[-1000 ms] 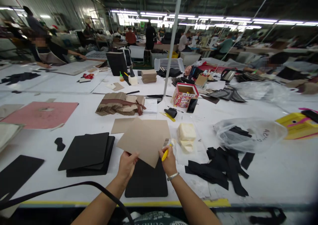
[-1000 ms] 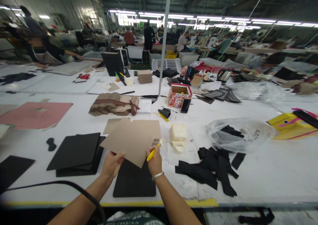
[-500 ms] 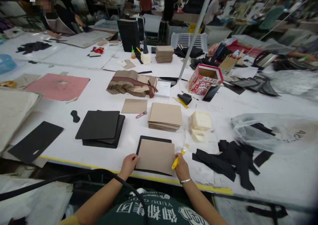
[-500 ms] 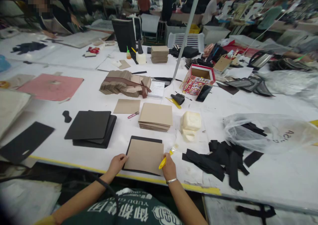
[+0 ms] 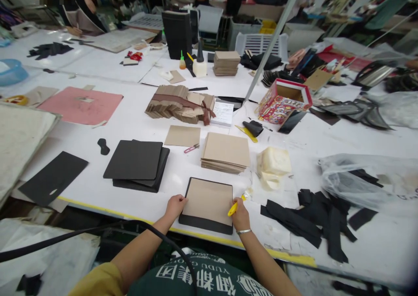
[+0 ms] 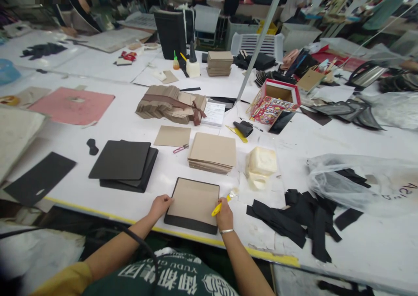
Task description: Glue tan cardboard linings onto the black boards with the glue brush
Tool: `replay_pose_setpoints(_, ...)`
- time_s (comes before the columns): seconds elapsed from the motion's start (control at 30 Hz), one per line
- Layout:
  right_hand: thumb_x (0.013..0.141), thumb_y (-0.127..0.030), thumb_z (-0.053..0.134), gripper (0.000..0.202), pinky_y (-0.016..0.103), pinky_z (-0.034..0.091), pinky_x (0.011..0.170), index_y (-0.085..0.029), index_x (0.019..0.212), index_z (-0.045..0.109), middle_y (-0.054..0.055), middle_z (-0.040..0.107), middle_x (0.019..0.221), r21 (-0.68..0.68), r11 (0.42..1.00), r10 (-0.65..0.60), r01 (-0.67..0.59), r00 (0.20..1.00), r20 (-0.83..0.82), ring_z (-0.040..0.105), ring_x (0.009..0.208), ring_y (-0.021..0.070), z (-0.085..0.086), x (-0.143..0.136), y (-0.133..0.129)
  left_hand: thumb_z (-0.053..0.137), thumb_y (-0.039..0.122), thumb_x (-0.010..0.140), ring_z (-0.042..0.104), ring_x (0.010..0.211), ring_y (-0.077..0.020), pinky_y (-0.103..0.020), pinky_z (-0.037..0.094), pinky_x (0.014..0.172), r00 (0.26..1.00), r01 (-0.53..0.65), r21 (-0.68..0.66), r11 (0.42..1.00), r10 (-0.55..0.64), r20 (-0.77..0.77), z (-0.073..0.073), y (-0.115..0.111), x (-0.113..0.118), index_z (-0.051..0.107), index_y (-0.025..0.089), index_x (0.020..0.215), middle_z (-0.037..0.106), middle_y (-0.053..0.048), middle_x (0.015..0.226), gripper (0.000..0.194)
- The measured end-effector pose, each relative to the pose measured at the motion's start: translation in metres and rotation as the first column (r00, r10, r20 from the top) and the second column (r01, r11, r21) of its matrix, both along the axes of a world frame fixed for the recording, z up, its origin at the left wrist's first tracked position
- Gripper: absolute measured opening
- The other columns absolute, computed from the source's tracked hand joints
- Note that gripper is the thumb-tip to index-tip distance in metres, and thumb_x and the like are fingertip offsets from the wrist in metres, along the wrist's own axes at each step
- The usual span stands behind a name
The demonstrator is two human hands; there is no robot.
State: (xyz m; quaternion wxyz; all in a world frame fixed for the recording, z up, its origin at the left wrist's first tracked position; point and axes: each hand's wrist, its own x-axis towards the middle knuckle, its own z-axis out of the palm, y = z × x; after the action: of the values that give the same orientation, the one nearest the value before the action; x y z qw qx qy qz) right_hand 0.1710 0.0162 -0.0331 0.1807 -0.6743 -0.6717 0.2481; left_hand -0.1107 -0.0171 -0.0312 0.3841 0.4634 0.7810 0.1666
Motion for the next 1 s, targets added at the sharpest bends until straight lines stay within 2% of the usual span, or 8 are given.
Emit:
replay_pose_setpoints(0.27,0.084,-0.035,0.035,0.02,0.024,0.034,0.055,-0.019,0.09,0.043,0.0,0.053,0.068,-0.034,0.999,-0.012,0.013,0.999,0.039,0.052,0.057,0.0145,0.0,-0.002,0.004,0.051,0.032,0.074,0.053,0.06,-0.0119,-0.02,0.033,0.055,1.0,0.022,-0.037,0.999,-0.023,-0.006,-0.005,0.005,-0.004,0.055,0.016,0.056,0.059,0.0,0.06,0.024)
replay_pose_setpoints(0.53,0.083,-0.022,0.041,0.01,0.021,0.031,0.055,-0.017,0.091,0.045,0.0,0.055,0.068,-0.081,0.997,-0.002,0.016,0.987,0.16,0.053,0.059,0.0125,0.003,-0.005,0.007,0.049,0.034,0.074,0.052,0.061,-0.0141,-0.022,0.031,0.055,0.994,0.1,-0.079,0.992,-0.103,-0.029,-0.006,0.007,-0.006,0.054,0.017,0.056,0.058,-0.001,0.058,0.026)
replay_pose_setpoints(0.67,0.083,-0.02,0.042,0.009,0.021,0.029,0.054,-0.017,0.091,0.045,0.0,0.056,0.069,-0.11,0.994,0.001,0.021,0.981,0.196,0.053,0.059,0.0121,0.003,-0.005,0.01,0.048,0.036,0.075,0.052,0.06,-0.0141,-0.022,0.031,0.054,0.99,0.129,-0.097,0.987,-0.133,-0.038,-0.009,0.008,-0.007,0.054,0.017,0.055,0.057,0.0,0.056,0.028)
replay_pose_setpoints(0.87,0.082,-0.018,0.044,0.011,0.021,0.029,0.053,-0.017,0.093,0.045,0.001,0.056,0.068,-0.164,0.986,0.029,0.005,0.979,0.203,0.053,0.061,0.0123,0.008,-0.007,0.012,0.049,0.037,0.074,0.053,0.057,-0.0138,-0.021,0.031,0.051,0.991,0.108,-0.14,0.984,-0.117,-0.06,-0.013,0.011,-0.005,0.052,0.018,0.055,0.057,0.0,0.054,0.028)
replay_pose_setpoints(1.0,0.081,-0.016,0.045,0.013,0.022,0.028,0.053,-0.016,0.094,0.045,0.001,0.056,0.069,-0.203,0.979,0.061,-0.011,0.968,0.242,0.053,0.061,0.0122,0.011,-0.009,0.014,0.049,0.035,0.074,0.053,0.057,-0.0141,-0.022,0.032,0.051,0.99,0.105,-0.146,0.984,-0.118,-0.083,-0.008,0.014,-0.003,0.054,0.017,0.055,0.057,-0.001,0.055,0.026)
